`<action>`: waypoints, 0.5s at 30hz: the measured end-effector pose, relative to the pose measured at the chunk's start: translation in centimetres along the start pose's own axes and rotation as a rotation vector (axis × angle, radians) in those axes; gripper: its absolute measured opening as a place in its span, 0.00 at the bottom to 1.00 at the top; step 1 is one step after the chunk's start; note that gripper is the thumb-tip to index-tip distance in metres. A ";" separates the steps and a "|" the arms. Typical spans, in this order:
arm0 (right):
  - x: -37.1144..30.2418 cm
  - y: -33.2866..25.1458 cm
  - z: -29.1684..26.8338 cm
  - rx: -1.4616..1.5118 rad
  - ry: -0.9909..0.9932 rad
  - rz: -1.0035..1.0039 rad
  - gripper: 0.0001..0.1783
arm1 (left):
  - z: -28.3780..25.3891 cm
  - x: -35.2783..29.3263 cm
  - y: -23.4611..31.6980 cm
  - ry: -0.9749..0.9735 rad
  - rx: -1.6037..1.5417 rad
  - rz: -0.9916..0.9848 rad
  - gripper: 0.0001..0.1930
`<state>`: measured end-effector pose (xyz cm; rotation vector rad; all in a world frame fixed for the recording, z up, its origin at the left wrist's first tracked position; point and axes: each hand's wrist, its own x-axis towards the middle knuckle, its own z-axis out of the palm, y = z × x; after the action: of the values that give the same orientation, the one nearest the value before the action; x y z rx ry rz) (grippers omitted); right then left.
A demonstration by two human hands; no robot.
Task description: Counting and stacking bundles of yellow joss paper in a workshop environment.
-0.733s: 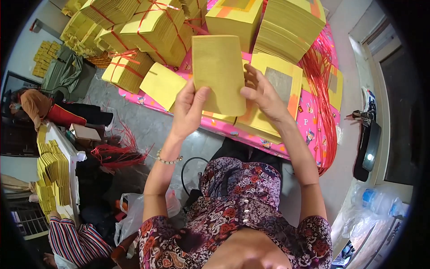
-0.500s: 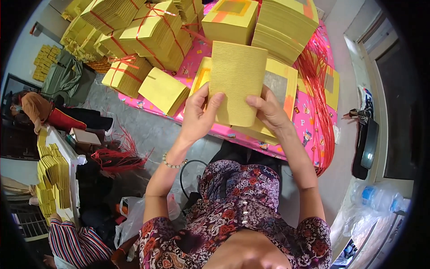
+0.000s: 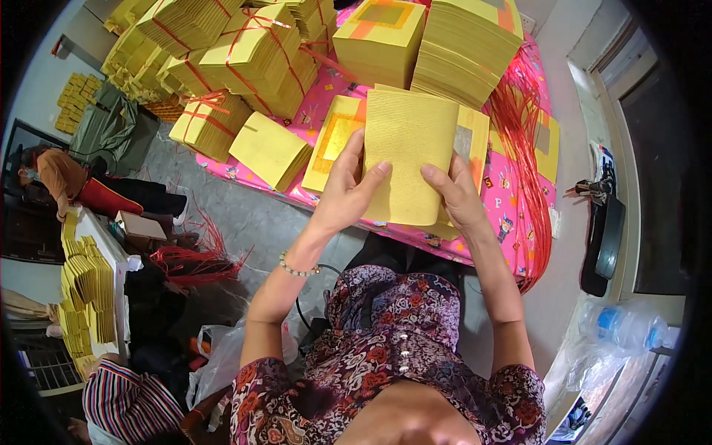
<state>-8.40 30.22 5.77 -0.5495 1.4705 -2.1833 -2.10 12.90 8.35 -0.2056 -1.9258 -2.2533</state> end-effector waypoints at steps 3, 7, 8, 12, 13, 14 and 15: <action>-0.3 0.1 0.0 -0.097 0.037 -0.068 0.25 | 0.4 -0.2 -0.6 0.021 0.037 0.038 0.21; -0.9 0.2 0.1 -0.109 0.067 -0.118 0.22 | 1.0 -0.2 -0.9 0.030 0.112 0.085 0.20; -1.0 0.2 0.3 -0.110 0.064 -0.118 0.22 | 1.2 -0.3 -1.0 0.032 0.112 0.087 0.20; -1.3 0.1 0.5 -0.084 0.103 -0.113 0.21 | 1.6 -0.6 -1.0 0.043 0.079 0.114 0.19; -1.3 0.1 0.5 -0.075 0.101 -0.102 0.21 | 1.6 -0.6 -1.0 0.035 0.078 0.114 0.19; -1.3 0.1 0.5 -0.076 0.102 -0.102 0.21 | 1.7 -0.6 -1.1 0.035 0.078 0.114 0.19; -1.4 0.2 0.5 -0.069 0.121 -0.112 0.21 | 1.8 -0.6 -1.2 0.034 0.054 0.109 0.18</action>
<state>-6.98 30.54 5.69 -0.5428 1.6193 -2.2949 -1.74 14.84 7.36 -0.2562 -1.9068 -2.1200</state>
